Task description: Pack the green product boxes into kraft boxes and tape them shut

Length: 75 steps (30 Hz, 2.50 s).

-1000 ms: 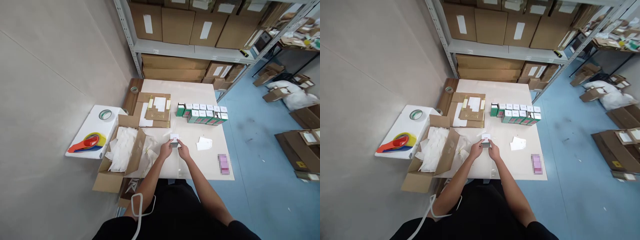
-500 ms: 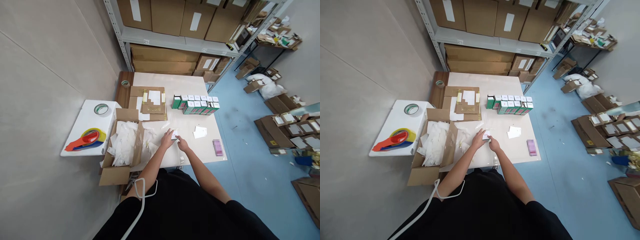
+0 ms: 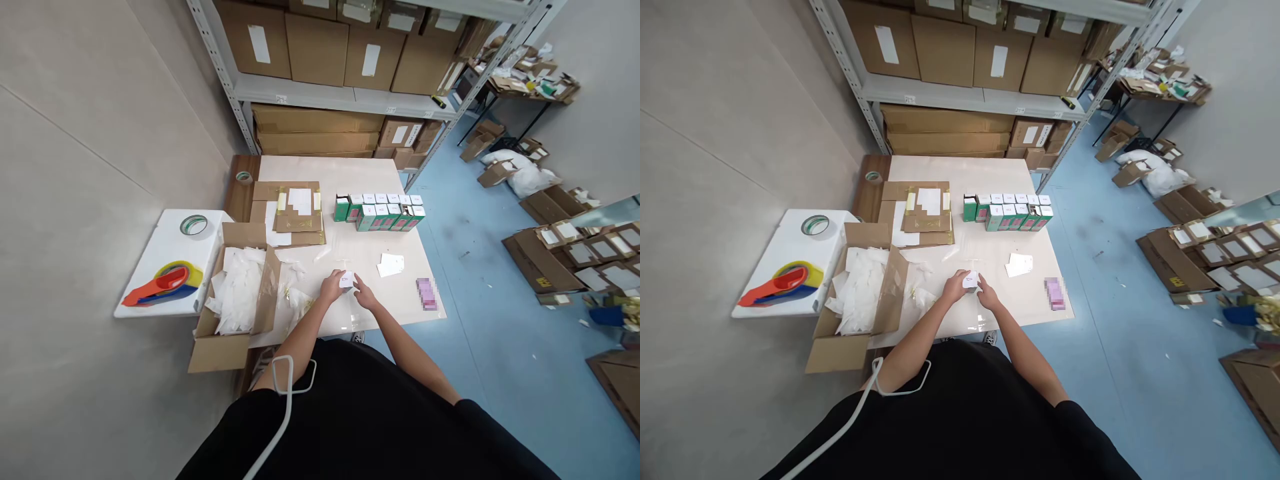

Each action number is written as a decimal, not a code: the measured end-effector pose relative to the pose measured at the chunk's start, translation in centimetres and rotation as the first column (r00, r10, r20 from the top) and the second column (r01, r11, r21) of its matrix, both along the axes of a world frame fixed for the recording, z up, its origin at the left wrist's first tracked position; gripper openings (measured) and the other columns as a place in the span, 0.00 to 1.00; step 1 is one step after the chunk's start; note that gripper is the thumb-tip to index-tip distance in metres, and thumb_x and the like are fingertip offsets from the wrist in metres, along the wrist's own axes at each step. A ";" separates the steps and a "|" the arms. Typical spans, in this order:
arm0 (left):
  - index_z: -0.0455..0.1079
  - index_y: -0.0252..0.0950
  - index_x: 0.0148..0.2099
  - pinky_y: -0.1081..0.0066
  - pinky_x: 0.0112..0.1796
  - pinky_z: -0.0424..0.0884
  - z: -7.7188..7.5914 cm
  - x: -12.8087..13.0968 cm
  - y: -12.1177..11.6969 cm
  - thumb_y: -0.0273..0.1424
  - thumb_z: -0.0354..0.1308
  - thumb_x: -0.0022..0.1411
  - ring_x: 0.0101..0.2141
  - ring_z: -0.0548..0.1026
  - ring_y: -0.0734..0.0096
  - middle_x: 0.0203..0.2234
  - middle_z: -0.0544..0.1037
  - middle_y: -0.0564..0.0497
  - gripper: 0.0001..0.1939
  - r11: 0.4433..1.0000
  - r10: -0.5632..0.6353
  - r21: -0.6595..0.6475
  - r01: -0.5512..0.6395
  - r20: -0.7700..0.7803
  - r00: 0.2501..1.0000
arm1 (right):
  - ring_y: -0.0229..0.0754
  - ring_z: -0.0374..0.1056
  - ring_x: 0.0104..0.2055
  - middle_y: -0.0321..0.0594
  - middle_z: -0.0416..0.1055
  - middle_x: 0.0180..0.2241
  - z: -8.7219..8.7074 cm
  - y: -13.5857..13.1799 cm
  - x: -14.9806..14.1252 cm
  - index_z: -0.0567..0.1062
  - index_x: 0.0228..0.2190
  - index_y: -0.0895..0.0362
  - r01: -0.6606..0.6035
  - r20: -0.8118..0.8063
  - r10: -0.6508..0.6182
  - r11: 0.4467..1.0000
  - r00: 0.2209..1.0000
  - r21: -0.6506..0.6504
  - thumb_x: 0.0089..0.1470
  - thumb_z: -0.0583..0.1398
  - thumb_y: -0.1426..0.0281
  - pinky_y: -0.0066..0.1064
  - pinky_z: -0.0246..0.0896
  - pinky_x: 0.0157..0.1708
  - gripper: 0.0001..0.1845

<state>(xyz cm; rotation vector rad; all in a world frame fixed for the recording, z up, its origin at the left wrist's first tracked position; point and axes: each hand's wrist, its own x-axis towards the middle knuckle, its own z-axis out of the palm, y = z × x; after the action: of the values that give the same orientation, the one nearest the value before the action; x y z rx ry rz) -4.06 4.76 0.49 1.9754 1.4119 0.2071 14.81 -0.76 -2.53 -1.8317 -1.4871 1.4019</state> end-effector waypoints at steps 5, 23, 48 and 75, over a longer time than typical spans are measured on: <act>0.69 0.45 0.67 0.66 0.54 0.73 0.3 -0.3 0.6 0.30 0.72 0.55 0.54 0.78 0.58 0.63 0.71 0.49 0.38 1.000 -0.009 -0.019 0.009 -0.003 1.000 | 0.50 0.63 0.69 0.45 0.66 0.67 -0.9 -0.4 -0.1 0.42 0.75 0.50 -0.030 -0.064 0.029 0.999 0.998 -0.016 0.51 0.57 0.76 0.51 0.55 0.70 0.55; 0.66 0.43 0.65 0.67 0.49 0.73 1.3 -0.4 2.1 0.33 0.73 0.53 0.50 0.78 0.57 0.59 0.70 0.46 0.39 0.994 -0.089 -0.074 0.081 -0.114 0.989 | 0.52 0.62 0.70 0.49 0.59 0.70 0.4 0.1 -0.1 0.37 0.75 0.48 -0.055 -0.083 0.050 0.997 0.995 -0.056 0.51 0.59 0.77 0.52 0.56 0.68 0.58; 0.65 0.44 0.68 0.67 0.54 0.70 1.3 0.1 2.5 0.32 0.64 0.64 0.55 0.76 0.57 0.61 0.70 0.45 0.31 0.980 -0.184 -0.100 0.170 -0.150 0.971 | 0.51 0.58 0.72 0.49 0.59 0.71 1.0 0.1 0.3 0.35 0.75 0.50 -0.086 -0.088 0.079 0.993 0.993 -0.082 0.51 0.58 0.78 0.51 0.55 0.69 0.58; 0.79 0.46 0.52 0.70 0.47 0.70 2.9 -1.5 5.7 0.48 0.50 0.71 0.50 0.79 0.59 0.49 0.83 0.52 0.20 0.936 -0.287 -0.217 0.277 -0.017 0.958 | 0.54 0.63 0.69 0.48 0.60 0.70 0.6 -0.2 -1.0 0.31 0.75 0.50 -0.016 -0.066 0.012 0.998 0.998 -0.061 0.54 0.60 0.76 0.53 0.57 0.68 0.59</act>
<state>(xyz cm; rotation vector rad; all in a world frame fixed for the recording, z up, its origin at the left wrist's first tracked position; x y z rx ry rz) -5.53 10.50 3.38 1.9843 1.1099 -0.1194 13.84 -0.98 -1.94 -1.7967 -1.4417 1.5155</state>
